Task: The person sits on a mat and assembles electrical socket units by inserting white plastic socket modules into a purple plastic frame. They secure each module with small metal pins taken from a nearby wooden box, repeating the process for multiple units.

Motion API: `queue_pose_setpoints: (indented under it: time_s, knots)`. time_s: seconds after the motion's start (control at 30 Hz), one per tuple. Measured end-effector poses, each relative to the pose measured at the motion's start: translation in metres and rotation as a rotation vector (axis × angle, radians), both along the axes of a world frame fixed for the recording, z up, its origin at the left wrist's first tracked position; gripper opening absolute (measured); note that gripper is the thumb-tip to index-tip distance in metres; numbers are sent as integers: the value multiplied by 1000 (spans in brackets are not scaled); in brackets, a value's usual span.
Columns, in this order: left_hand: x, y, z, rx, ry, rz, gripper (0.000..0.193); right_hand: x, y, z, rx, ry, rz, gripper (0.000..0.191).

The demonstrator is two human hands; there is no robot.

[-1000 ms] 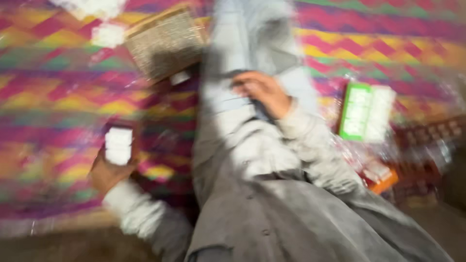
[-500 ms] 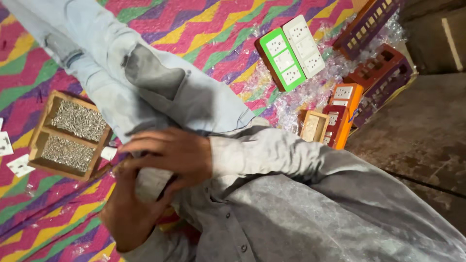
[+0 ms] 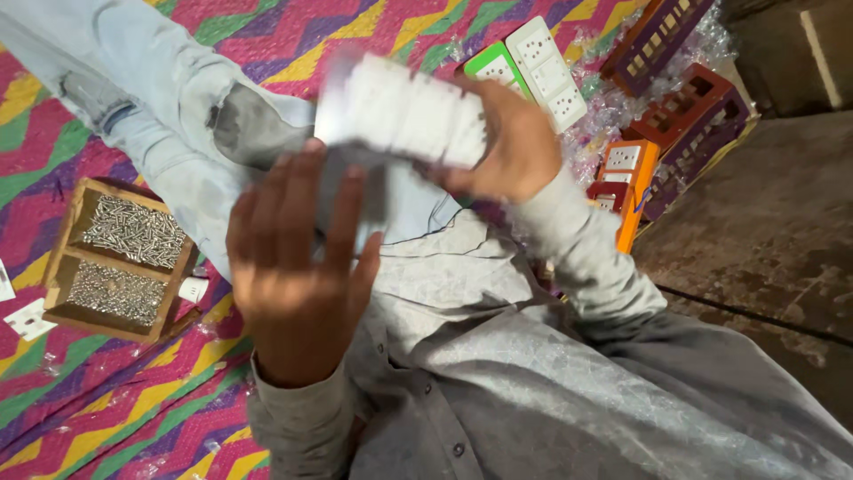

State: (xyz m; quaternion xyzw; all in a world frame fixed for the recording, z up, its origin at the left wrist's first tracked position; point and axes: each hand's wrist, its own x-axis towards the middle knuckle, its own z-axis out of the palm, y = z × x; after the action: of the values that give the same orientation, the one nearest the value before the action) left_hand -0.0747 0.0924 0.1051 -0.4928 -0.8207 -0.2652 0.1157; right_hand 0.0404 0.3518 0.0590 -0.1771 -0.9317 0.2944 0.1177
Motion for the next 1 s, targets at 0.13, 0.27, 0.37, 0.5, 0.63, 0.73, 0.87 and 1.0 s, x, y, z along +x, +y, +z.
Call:
queue_pose_setpoints:
  time_s: [0.13,0.27,0.37,0.5,0.63,0.73,0.87,1.0]
  knots:
    - [15,-21,-26,195,-351,103,76,25,83,-41,176,49,-292,85]
    - [36,-35,-77,363,-624,161,74,51,126,-106,33,-73,-812,91]
    - [51,-37,-110,302,-675,280,63,64,141,-141,107,-106,-847,93]
    - [57,-40,-130,254,-564,288,50,71,166,-132,52,-26,-396,90]
    - [49,-41,-133,279,-603,281,46,50,203,-95,90,-123,123,94]
    - [48,-40,-130,284,-600,275,44,25,217,-86,64,-292,301,96]
    - [49,-40,-128,290,-602,298,42,2,212,-93,271,-475,254,102]
    - [47,-43,-128,287,-575,315,43,-7,204,-93,327,-590,247,108]
